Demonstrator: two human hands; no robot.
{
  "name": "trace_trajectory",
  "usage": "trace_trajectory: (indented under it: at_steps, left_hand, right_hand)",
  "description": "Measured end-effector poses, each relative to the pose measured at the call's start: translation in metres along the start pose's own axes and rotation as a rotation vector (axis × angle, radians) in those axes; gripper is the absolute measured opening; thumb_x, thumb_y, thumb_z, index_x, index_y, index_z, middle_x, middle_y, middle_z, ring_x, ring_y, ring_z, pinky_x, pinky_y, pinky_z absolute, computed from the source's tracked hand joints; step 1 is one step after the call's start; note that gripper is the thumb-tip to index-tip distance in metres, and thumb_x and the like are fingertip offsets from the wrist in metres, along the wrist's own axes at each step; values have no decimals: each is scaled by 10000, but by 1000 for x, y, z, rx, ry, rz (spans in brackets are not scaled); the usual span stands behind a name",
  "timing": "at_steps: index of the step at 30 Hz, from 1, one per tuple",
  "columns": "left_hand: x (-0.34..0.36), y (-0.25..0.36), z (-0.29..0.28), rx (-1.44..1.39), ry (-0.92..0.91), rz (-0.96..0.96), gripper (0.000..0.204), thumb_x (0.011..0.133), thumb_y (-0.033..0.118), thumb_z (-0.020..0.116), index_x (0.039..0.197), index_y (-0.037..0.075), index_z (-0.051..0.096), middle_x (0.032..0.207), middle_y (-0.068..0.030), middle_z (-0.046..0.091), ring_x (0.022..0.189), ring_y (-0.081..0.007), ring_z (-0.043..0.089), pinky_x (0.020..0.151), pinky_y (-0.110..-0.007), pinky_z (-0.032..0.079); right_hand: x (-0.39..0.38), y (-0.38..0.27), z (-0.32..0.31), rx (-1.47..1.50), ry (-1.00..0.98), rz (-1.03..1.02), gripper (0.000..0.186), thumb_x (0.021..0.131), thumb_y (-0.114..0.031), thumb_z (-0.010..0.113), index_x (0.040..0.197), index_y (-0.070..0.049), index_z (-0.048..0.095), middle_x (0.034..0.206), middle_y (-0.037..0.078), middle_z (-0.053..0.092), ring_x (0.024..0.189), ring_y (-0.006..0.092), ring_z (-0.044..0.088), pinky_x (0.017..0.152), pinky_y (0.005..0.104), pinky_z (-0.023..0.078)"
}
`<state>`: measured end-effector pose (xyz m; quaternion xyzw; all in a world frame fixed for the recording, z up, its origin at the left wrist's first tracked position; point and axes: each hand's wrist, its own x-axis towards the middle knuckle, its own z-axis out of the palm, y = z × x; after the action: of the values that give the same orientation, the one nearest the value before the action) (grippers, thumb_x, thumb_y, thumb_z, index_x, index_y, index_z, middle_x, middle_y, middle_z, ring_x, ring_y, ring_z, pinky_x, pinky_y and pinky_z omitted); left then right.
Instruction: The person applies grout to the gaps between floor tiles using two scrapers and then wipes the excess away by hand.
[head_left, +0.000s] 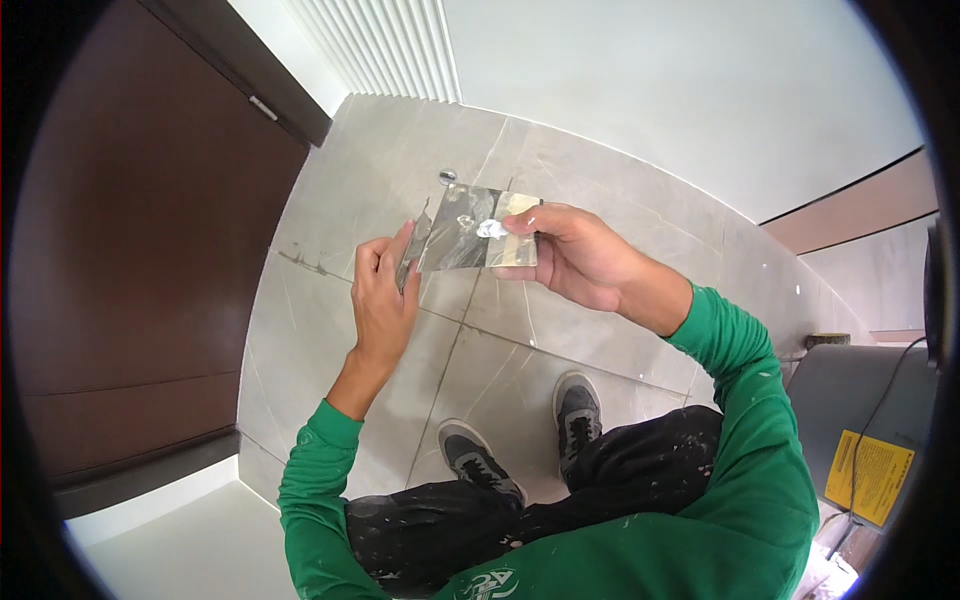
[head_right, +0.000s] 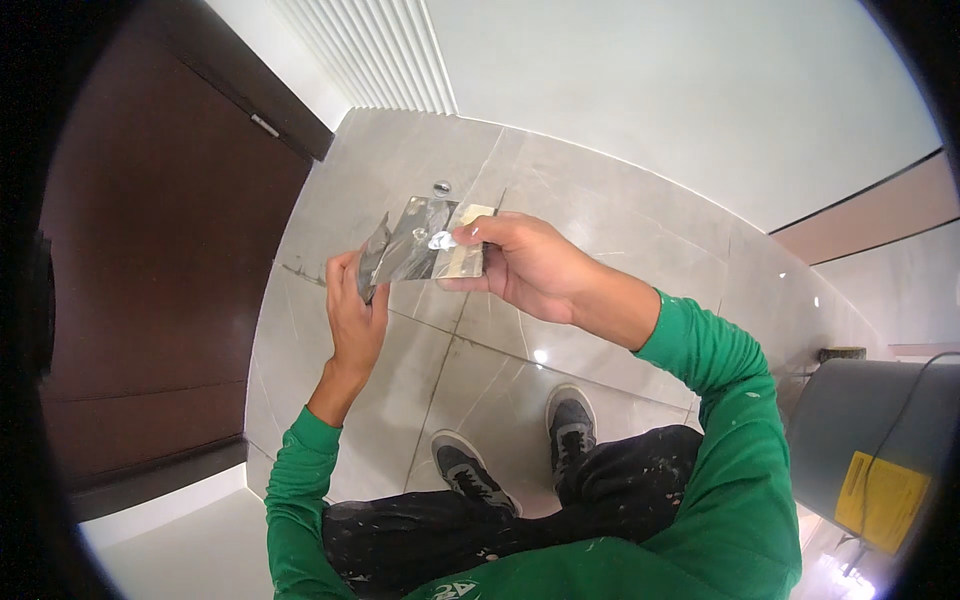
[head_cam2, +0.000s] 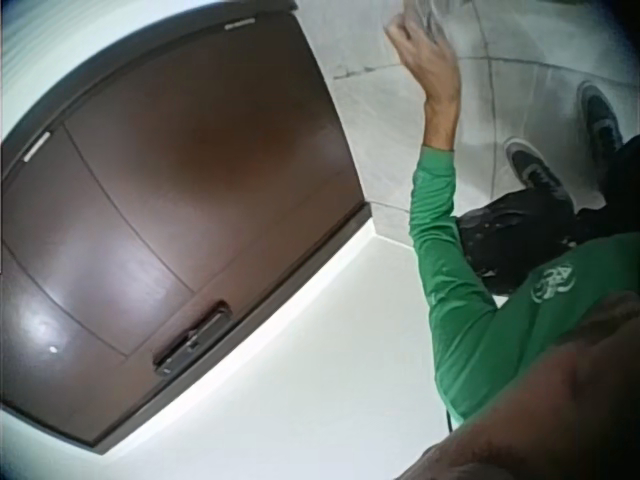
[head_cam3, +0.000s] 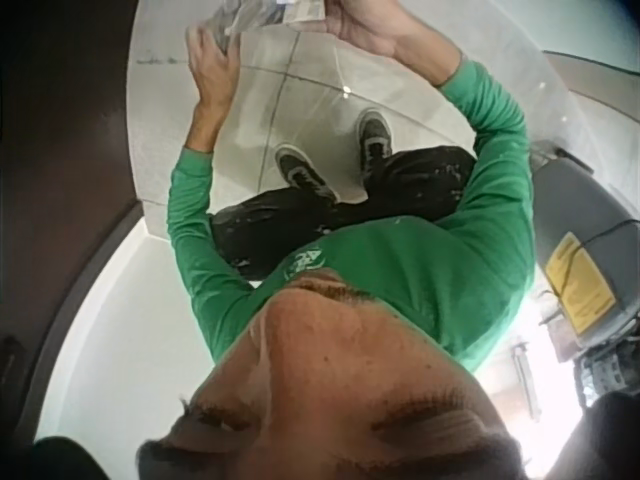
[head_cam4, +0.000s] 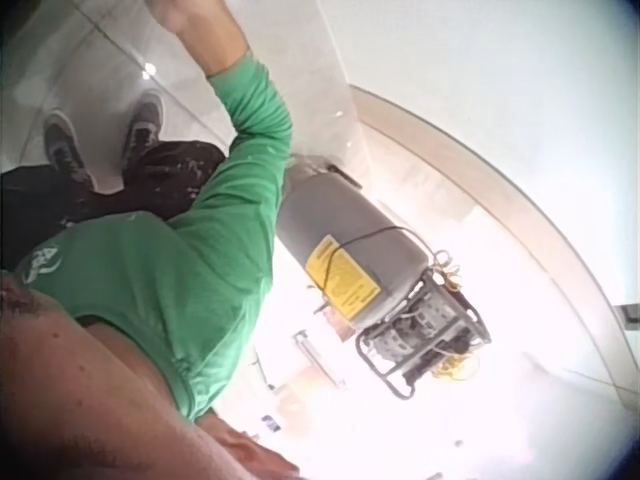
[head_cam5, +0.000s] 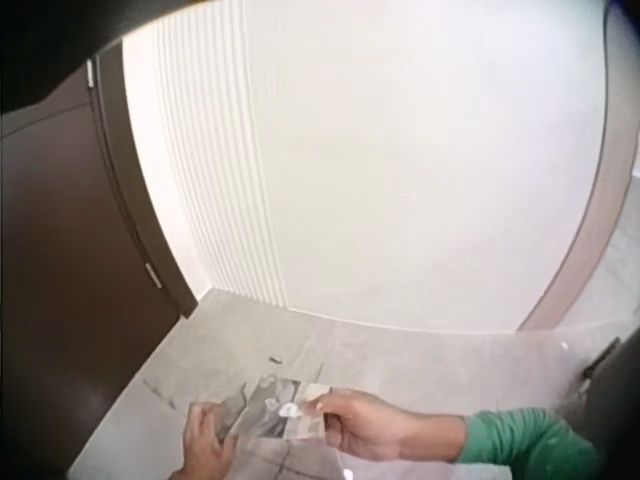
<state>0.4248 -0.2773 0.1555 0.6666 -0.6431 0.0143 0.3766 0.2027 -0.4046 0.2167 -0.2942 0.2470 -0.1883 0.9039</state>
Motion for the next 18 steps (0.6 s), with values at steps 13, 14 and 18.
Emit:
trace_trajectory:
  at_steps: [13, 14, 18]
  left_hand:
    - [-38, -60, 68, -35, -245, -134, 390, 835, 92, 772, 1176, -7, 613, 966, -128, 570, 897, -243, 594, 723, -348, 499]
    - [-43, -71, 78, -45, -243, -145, 390, 835, 92, 772, 1176, -7, 613, 966, -128, 570, 897, -243, 594, 723, -348, 499]
    - [-36, -118, 113, -401, -347, -725, 420, 778, 152, 793, 1095, -29, 587, 897, -140, 660, 829, -268, 661, 740, -427, 525]
  right_hand:
    - [43, -18, -115, 148, 48, -46, 162, 962, -93, 563, 1102, -14, 579, 1148, 87, 640, 1040, 195, 638, 892, 375, 573]
    - [50, -25, -133, 98, 132, -114, 188, 961, -87, 566, 1129, -5, 575, 1144, 93, 643, 1037, 204, 641, 878, 374, 578]
    - [82, -32, -188, -250, 379, -297, 276, 957, -64, 571, 1219, 20, 561, 1138, 114, 647, 1035, 224, 649, 880, 385, 583]
